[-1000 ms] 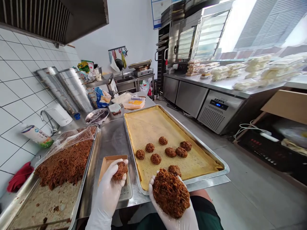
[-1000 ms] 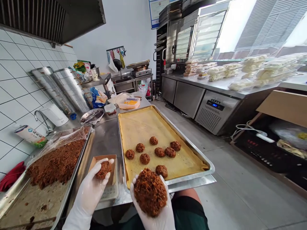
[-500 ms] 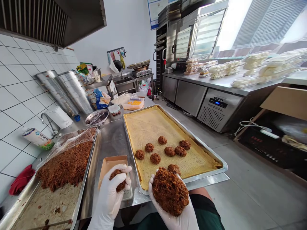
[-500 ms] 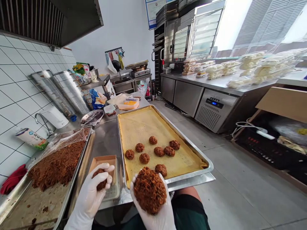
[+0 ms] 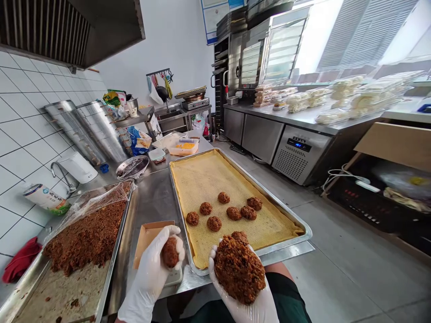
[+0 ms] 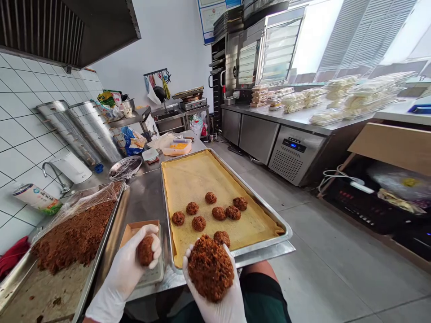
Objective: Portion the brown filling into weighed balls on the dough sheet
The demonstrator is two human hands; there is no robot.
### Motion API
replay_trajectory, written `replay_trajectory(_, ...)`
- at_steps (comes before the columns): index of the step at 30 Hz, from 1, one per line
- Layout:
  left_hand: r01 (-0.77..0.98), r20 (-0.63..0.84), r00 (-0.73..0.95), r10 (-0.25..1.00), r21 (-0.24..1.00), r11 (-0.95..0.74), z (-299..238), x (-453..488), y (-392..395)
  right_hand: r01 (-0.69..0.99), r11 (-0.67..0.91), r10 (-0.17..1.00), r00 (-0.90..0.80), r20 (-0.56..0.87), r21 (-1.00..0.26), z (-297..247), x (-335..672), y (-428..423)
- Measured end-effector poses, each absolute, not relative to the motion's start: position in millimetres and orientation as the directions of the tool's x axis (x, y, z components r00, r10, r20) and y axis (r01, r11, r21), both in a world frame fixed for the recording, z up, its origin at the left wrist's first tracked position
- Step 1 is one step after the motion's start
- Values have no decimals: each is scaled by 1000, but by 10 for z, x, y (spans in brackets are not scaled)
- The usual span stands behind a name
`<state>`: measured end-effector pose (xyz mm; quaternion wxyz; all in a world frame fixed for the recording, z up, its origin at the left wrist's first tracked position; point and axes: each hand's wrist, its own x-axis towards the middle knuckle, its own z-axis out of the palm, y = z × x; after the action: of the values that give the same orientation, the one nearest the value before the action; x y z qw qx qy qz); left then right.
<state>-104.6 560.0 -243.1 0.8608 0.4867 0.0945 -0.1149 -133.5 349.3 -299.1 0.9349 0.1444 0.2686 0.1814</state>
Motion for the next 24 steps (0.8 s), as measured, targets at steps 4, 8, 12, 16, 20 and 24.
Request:
replay_trajectory(4, 224, -241, 970, -28, 842, 491, -2401, -1045, 5605, -275, 899, 412, 798, -441, 342, -2987, -1331, 3472)
replay_trajectory(8, 194, -229, 973, -25, 758, 623, -2462, -1031, 5573, -270, 907, 397, 808, -437, 324, -3023, -1326, 3444)
replay_trajectory(12, 193, -225, 973, -43, 700, 687, -2509, -1014, 5512, -262, 898, 399, 823, -404, 353, -3078, -1315, 3430)
replay_trajectory(16, 246, -307, 951, 15, 789, 563, -2535, -1009, 5470, -247, 904, 392, 803, -448, 348, -3064, -1308, 3429)
replay_trajectory(20, 257, -301, 953, 32, 859, 443, -2554, -978, 5413, -219, 911, 377, 788, -488, 350, -3008, -1315, 3413)
replay_trajectory(24, 254, -260, 964, -60, 826, 503, -2566, -911, 5295, -221, 915, 367, 805, -466, 338, -2970, -1332, 3387)
